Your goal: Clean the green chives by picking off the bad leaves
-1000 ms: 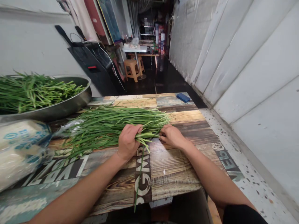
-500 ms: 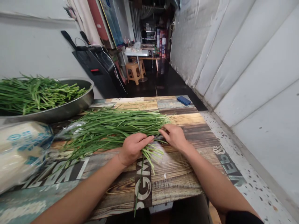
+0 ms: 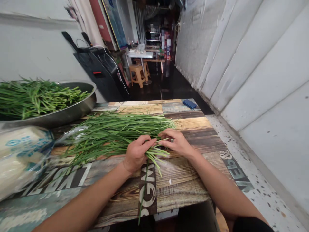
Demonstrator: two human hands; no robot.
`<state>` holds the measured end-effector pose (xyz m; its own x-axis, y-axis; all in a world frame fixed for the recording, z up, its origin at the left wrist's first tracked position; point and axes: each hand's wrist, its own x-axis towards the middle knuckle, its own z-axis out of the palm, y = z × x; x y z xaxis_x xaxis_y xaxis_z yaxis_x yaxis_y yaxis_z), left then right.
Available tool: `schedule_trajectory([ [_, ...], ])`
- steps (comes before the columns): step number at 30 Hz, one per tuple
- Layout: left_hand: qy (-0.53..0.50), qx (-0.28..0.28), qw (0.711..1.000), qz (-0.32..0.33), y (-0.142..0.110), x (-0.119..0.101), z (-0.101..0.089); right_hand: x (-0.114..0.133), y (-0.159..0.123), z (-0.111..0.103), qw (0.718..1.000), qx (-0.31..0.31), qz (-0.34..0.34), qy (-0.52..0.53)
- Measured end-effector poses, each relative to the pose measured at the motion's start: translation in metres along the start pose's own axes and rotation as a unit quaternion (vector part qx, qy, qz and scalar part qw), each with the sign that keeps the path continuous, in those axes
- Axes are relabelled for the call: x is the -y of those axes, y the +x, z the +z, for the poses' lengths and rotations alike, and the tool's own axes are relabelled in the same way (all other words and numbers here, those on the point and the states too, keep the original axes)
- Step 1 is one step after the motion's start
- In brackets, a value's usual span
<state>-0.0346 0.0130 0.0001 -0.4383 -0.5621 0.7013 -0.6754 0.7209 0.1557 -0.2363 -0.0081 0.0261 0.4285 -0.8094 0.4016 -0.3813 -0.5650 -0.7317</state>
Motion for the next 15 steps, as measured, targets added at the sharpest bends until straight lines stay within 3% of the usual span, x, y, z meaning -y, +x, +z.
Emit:
schedule_trajectory([
  [3, -0.015, 0.000, 1.000, 0.011, -0.002, 0.003, 0.001, -0.004, 0.001, -0.003, 1.000, -0.005, 0.018, -0.006],
  [6, -0.023, -0.008, 0.999, 0.024, -0.003, 0.006, 0.003, -0.006, 0.002, -0.013, 0.986, -0.126, 0.109, 0.006],
  [8, -0.016, -0.005, 1.000, 0.022, -0.004, 0.007, 0.004, -0.007, 0.003, -0.019, 0.976, -0.165, 0.142, 0.017],
  [9, -0.012, 0.001, 1.000, 0.020, -0.004, 0.007, 0.005, -0.006, 0.003, -0.020, 0.980, -0.151, 0.130, 0.012],
  [13, 0.001, 0.019, 1.000, 0.021, -0.002, 0.006, 0.004, -0.002, 0.002, -0.012, 0.998, 0.011, -0.007, -0.059],
  [15, 0.000, 0.015, 1.000, 0.025, -0.001, 0.005, 0.003, -0.001, 0.001, -0.005, 0.997, 0.037, -0.020, -0.069],
])
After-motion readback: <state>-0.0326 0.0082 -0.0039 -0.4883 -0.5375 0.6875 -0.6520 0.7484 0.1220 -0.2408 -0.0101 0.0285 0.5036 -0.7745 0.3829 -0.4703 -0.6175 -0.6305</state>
